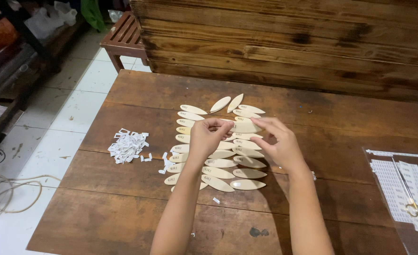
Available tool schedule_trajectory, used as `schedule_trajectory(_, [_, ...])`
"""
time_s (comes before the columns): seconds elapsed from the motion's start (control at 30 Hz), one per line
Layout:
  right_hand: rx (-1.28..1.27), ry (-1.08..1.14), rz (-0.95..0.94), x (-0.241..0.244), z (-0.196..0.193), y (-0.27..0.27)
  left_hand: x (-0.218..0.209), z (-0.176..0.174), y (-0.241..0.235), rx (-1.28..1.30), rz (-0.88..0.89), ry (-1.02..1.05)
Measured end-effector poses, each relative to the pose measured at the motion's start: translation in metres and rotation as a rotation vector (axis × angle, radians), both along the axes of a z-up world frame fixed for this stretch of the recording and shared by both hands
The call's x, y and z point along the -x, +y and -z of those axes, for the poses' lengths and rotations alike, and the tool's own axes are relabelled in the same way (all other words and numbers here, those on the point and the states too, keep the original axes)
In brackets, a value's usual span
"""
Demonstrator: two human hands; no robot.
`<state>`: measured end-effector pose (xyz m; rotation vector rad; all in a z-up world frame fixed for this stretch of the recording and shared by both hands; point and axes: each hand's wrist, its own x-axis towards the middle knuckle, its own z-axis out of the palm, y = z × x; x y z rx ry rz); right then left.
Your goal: The person arranges multiple light-colored wooden leaf-shaped pieces on a wooden table. They pick up small white paper labels, peel off backing, and press each label onto a wooden piece one at a time. The labeled pieces are placed back into a neat grid on the table.
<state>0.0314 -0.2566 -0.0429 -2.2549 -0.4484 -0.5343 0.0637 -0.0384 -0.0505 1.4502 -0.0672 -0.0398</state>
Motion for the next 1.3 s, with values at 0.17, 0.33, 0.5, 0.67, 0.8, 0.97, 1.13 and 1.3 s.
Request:
schedule_trajectory(0.17, [0.016,-0.073,0.015,-0.005,0.012,0.000,-0.001,-0.003,0.012,0.005,0.053,0.063])
schedule_trajectory(0.33, [0.007,-0.079,0.006,-0.009,0.018,0.011,-0.009,0.007,0.023,-0.014,0.094,0.100])
schedule_trajectory(0.5, [-0.025,-0.071,0.034,-0.049,0.027,0.031,-0.013,-0.009,0.055,-0.254,-0.221,-0.017])
schedule_trajectory(0.67, [0.074,0.045,0.040,-0.145,0.072,0.055,-0.011,-0.013,0.085,-0.112,-0.487,-0.055])
schedule_trajectory(0.8, [0.219,0.273,0.167,-0.198,0.101,0.082,-0.011,-0.015,0.100,-0.060,-0.589,-0.057])
schedule_trajectory(0.97, [0.314,0.357,0.225,-0.220,0.104,0.110,-0.004,-0.022,0.104,-0.067,-0.616,-0.055])
schedule_trajectory(1.13, [0.383,0.405,0.181,-0.231,0.115,0.110,-0.005,-0.020,0.106,-0.053,-0.615,-0.046])
schedule_trajectory(1.3, [0.408,0.323,-0.005,-0.220,0.098,0.106,-0.007,-0.017,0.110,-0.034,-0.602,-0.052])
